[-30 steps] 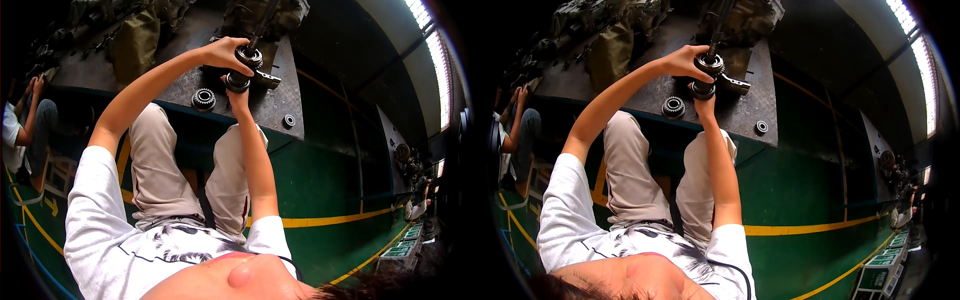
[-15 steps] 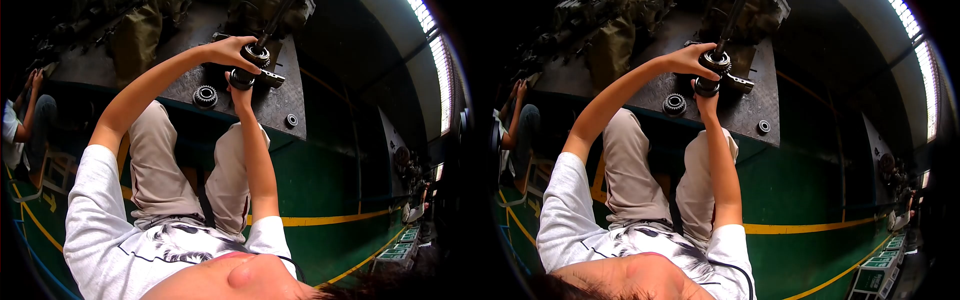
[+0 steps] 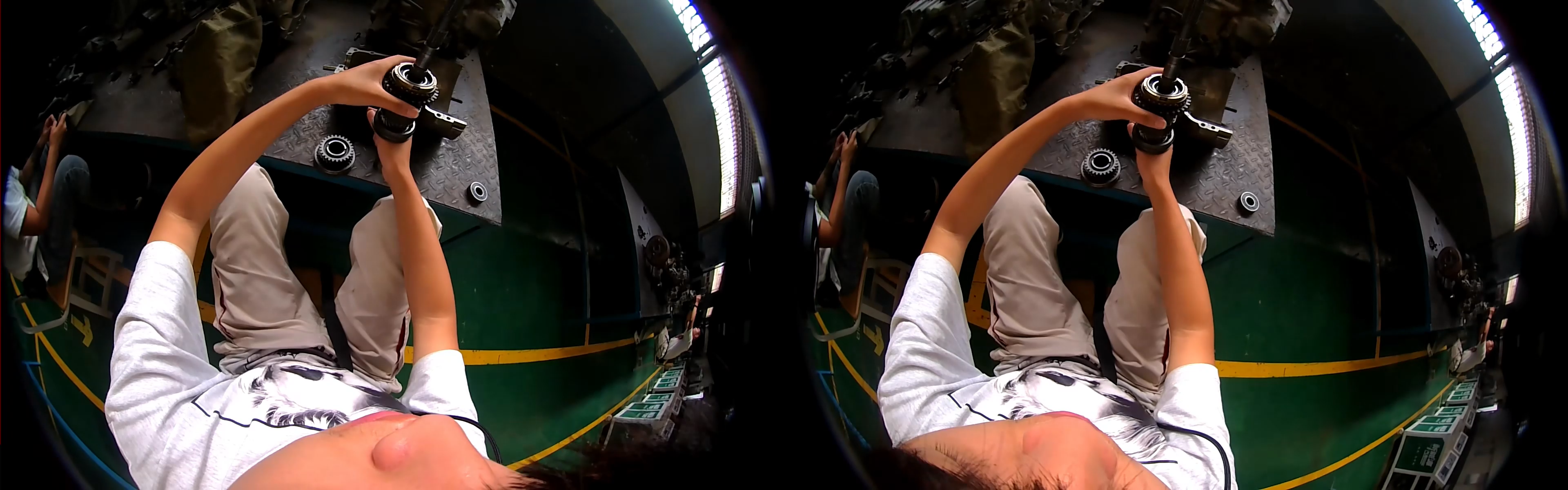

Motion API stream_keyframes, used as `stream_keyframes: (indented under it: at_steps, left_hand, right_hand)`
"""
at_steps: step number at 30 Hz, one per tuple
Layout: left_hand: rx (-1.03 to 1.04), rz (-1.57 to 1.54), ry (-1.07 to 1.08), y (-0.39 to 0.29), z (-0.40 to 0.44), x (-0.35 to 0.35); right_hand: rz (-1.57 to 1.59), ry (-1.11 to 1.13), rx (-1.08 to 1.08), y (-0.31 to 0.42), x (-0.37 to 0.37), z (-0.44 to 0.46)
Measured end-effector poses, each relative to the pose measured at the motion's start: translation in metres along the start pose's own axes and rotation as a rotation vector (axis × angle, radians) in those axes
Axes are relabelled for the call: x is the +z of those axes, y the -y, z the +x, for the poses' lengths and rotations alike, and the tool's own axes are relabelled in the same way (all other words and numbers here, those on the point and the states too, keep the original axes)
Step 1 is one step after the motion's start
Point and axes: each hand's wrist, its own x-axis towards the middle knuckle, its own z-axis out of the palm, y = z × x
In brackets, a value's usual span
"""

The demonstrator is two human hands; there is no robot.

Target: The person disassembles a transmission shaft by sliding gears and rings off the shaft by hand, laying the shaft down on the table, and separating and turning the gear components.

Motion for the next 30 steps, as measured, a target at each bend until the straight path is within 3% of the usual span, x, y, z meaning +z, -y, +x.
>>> stream_keyframes:
  at_steps: [8, 22, 24, 25, 27, 30]
  left_hand:
    - [-0.015, -0.046, -0.070, -0.004, -0.012, 0.004]
    - [-0.021, -0.100, -0.003, -0.002, -0.006, 0.008]
    - [-0.027, -0.135, -0.009, -0.002, -0.008, 0.010]
    - [-0.009, -0.108, -0.059, -0.001, -0.009, 0.012]
    - [0.011, -0.080, -0.109, 0.001, -0.009, 0.014]
    - [0.050, -0.040, -0.131, 0.002, -0.008, 0.014]
  right_hand:
    - [0.018, 0.021, 0.000, 0.003, 0.000, -0.002]
    - [-0.100, 0.004, -0.079, -0.027, -0.006, 0.005]
    - [-0.118, -0.035, -0.271, -0.024, -0.003, 0.004]
    - [-0.116, -0.036, -0.272, -0.022, -0.003, 0.004]
    - [-0.054, 0.012, -0.043, -0.020, -0.003, 0.004]
    - [-0.057, 0.006, -0.034, -0.020, -0.003, 0.005]
